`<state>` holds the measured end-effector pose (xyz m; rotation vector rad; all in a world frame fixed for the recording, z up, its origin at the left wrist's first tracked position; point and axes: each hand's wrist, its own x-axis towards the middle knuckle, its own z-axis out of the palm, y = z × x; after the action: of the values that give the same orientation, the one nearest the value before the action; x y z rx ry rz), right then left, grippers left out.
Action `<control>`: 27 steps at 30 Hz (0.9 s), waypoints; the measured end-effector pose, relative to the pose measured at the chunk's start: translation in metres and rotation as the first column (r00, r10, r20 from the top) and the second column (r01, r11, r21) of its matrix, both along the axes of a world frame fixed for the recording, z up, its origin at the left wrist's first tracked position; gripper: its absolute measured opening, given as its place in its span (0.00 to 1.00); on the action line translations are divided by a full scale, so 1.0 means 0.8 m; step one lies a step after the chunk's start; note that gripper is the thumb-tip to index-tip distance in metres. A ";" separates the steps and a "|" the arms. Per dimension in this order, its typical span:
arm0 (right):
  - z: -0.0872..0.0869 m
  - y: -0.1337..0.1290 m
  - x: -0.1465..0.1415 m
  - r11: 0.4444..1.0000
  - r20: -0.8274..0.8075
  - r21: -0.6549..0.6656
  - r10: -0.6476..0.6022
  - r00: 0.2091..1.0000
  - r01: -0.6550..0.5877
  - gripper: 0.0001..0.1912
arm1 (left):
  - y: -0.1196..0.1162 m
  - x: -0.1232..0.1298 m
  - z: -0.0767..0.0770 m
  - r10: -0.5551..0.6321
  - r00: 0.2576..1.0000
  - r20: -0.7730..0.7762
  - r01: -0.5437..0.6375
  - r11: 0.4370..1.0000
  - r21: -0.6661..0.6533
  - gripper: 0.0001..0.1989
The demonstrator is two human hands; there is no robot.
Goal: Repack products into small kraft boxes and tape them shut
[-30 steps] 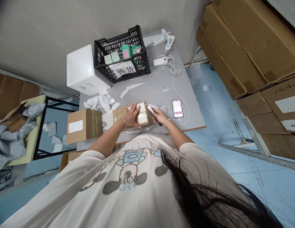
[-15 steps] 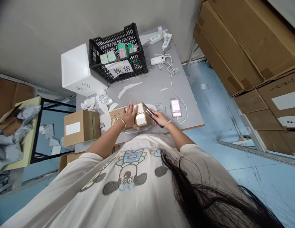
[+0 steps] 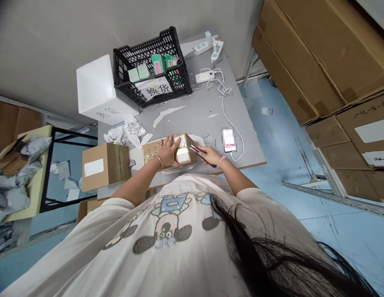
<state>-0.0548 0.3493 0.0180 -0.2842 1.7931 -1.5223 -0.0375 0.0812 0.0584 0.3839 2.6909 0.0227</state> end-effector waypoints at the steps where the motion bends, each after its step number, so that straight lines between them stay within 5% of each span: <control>1: 0.001 0.002 0.001 1.000 0.000 0.005 -0.001 1.000 0.001 0.26 | 0.000 0.000 0.000 -0.002 1.000 0.008 0.002 1.000 -0.003 0.75; 10: 0.001 -0.006 0.001 0.998 -0.006 0.044 -0.052 0.999 0.052 0.25 | -0.007 -0.013 -0.006 -0.036 0.995 0.093 0.036 0.999 -0.003 0.78; 15: 0.004 -0.021 -0.002 0.990 -0.011 0.094 -0.103 0.995 0.104 0.26 | -0.013 -0.021 0.000 -0.022 0.992 0.123 0.019 0.999 0.028 0.70; 27: 0.026 0.012 -0.015 0.982 -0.005 0.147 0.121 0.993 -0.119 0.25 | 0.008 -0.024 0.008 0.055 0.979 0.195 -0.040 0.996 -0.084 0.78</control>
<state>-0.0667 0.3587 0.0384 -0.3253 1.8538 -1.3002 -0.0568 0.0875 0.0648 0.2772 2.4957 -0.0308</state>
